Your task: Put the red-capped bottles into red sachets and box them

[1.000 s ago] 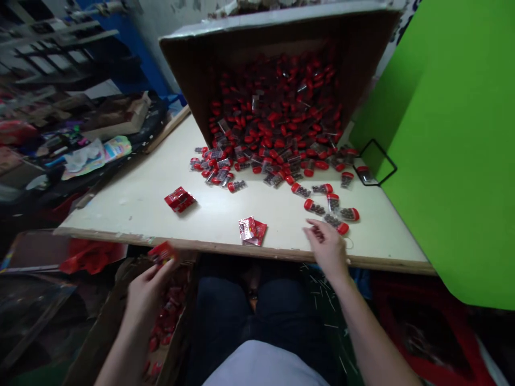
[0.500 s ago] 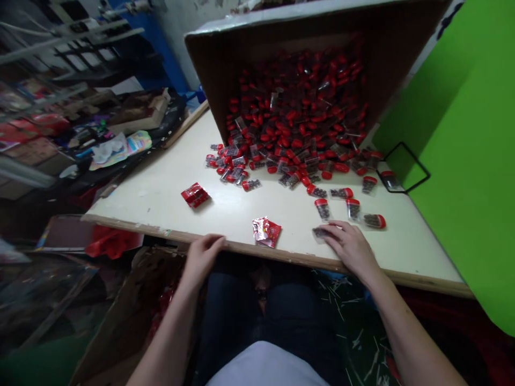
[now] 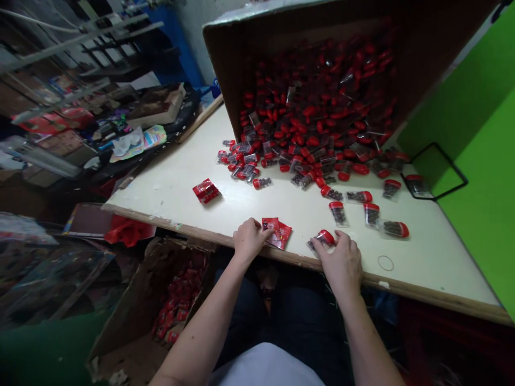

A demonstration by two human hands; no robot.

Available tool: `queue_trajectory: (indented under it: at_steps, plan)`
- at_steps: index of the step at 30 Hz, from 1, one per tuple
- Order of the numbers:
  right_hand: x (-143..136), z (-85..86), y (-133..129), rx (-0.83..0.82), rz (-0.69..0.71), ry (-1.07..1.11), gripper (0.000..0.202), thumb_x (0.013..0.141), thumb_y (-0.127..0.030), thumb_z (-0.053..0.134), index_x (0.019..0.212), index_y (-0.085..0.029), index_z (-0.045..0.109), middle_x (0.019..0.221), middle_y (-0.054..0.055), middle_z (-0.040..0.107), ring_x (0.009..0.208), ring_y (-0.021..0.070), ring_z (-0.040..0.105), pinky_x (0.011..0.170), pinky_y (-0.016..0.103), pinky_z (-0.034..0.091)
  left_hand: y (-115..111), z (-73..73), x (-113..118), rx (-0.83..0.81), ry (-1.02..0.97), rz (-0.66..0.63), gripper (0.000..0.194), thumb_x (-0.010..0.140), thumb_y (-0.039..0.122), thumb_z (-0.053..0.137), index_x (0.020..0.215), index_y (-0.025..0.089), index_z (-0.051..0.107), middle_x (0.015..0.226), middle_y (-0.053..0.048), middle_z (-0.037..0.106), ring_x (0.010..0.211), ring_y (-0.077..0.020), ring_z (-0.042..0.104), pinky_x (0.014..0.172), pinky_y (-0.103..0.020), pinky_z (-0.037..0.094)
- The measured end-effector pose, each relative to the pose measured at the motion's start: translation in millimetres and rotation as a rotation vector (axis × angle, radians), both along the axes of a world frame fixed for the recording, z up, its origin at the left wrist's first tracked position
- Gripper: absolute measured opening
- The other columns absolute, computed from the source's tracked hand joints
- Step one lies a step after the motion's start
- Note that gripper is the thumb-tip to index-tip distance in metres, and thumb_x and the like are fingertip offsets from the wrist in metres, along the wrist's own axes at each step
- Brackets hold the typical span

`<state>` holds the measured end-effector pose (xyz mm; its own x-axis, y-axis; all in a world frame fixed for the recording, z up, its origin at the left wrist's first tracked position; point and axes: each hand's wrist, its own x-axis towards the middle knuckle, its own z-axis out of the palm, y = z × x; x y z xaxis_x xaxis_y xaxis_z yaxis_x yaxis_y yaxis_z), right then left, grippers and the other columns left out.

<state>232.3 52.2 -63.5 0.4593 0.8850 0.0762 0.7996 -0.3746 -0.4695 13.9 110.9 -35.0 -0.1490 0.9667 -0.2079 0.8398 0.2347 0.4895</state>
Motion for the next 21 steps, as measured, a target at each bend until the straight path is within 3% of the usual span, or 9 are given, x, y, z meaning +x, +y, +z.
queue_trajectory:
  at_steps: [3,8,12,17,21]
  plan:
    - [-2,-2.6,10,-0.015,0.026,0.120,0.069,0.066,-0.056,0.065,0.118,-0.013,0.052,0.090,0.012,0.063,0.079,0.0278,0.062,0.074,0.043,0.048,0,-3.3,1,-0.005,-0.069,0.006,0.028,0.069,0.046,0.066,0.076,0.020,0.059,0.090,-0.010,0.065,0.088,-0.0263,0.058,0.076,-0.036,0.036]
    - [-7,-11.9,23,0.112,0.097,0.435,0.075,0.062,-0.045,0.072,0.126,-0.015,0.047,0.094,0.009,0.063,0.071,0.0196,0.065,0.070,0.037,0.053,0,-14.7,-3,0.053,-0.285,0.072,0.014,0.068,0.033,0.066,0.065,0.021,0.061,0.072,-0.004,0.064,0.072,-0.0194,0.056,0.066,-0.030,0.036]
    - [-14,-15.1,21,0.161,0.059,0.517,0.066,0.062,-0.043,0.074,0.118,-0.013,0.057,0.096,0.011,0.064,0.072,0.0187,0.065,0.072,0.037,0.055,0,-22.4,-8,0.083,-0.471,0.055,0.017,0.067,0.036,0.065,0.061,0.020,0.063,0.060,-0.002,0.060,0.062,-0.0165,0.052,0.060,-0.028,0.034]
    - [-21,-5.2,12,0.224,0.045,0.654,0.040,0.063,-0.042,0.075,0.088,-0.013,0.070,0.109,0.013,0.063,0.074,0.0181,0.066,0.076,0.036,0.055,0,-19.7,-13,0.074,-0.622,0.036,0.024,0.069,0.038,0.060,0.055,0.018,0.063,0.052,0.000,0.055,0.055,-0.0138,0.047,0.055,-0.026,0.031]
    - [-32,9.9,8,0.266,0.127,0.910,0.038,0.066,-0.037,0.075,0.097,-0.016,0.066,0.103,0.010,0.067,0.085,0.0203,0.066,0.085,0.040,0.052,-1,-14.0,-13,0.073,-0.799,0.085,0.024,0.069,0.037,0.060,0.058,0.016,0.064,0.053,-0.001,0.057,0.053,-0.0129,0.048,0.055,-0.025,0.033]
